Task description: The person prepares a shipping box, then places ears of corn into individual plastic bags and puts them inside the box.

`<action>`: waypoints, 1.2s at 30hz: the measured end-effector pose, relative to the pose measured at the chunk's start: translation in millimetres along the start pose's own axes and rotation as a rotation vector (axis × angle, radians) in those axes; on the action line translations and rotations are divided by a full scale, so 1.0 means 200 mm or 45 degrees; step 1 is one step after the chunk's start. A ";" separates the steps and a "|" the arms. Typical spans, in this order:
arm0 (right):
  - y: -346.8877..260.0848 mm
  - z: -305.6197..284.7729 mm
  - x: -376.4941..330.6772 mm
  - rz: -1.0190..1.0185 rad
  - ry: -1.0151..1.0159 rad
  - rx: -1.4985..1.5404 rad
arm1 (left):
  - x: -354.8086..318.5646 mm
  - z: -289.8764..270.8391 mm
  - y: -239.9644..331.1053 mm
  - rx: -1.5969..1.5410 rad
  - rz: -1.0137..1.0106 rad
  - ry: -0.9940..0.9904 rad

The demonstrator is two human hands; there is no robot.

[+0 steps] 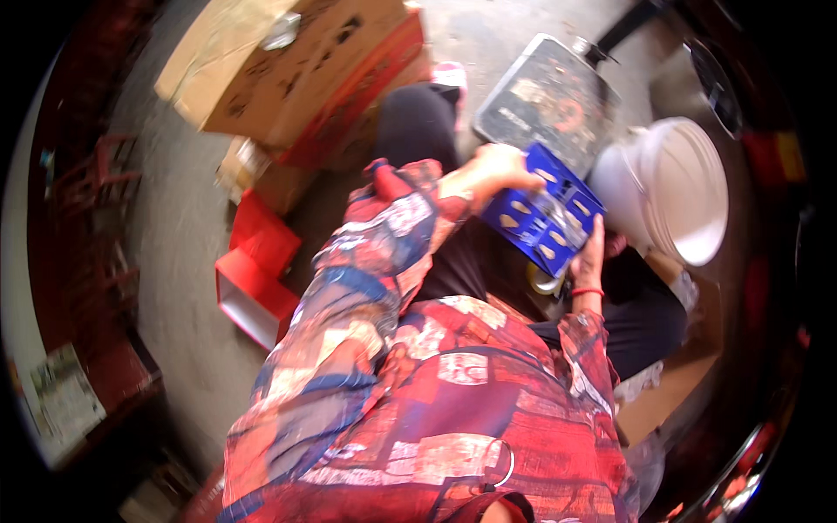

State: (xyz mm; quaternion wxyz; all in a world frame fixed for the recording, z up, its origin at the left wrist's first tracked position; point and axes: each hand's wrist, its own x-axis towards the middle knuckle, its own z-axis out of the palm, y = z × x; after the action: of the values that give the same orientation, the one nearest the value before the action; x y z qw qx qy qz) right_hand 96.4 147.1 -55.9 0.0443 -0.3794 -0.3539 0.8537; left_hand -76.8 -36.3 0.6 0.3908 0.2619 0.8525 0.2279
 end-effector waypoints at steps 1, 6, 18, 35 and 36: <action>0.00 0.04 -0.02 -0.069 0.018 -0.013 | 0.04 0.01 -0.01 0.049 -0.146 0.003; 0.05 -0.10 0.05 -0.174 0.016 -0.025 | 0.13 0.04 -0.03 -0.101 -0.248 -0.122; 0.16 -0.12 0.08 -0.017 0.211 -0.123 | 0.23 0.12 -0.13 0.021 0.037 -0.131; 0.22 -0.24 0.17 -0.023 0.192 -0.031 | 0.19 0.07 -0.12 -0.290 -0.383 -0.119; 0.23 -0.27 0.18 -0.024 0.169 -0.031 | 0.20 0.08 -0.13 -0.355 -0.379 -0.158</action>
State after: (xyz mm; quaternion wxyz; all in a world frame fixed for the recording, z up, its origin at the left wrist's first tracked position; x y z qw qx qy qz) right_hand 116.7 156.2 -133.7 0.0711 -0.4324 -0.3640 0.8219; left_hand -93.6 -27.9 -46.9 0.5044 0.0899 0.8163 0.2665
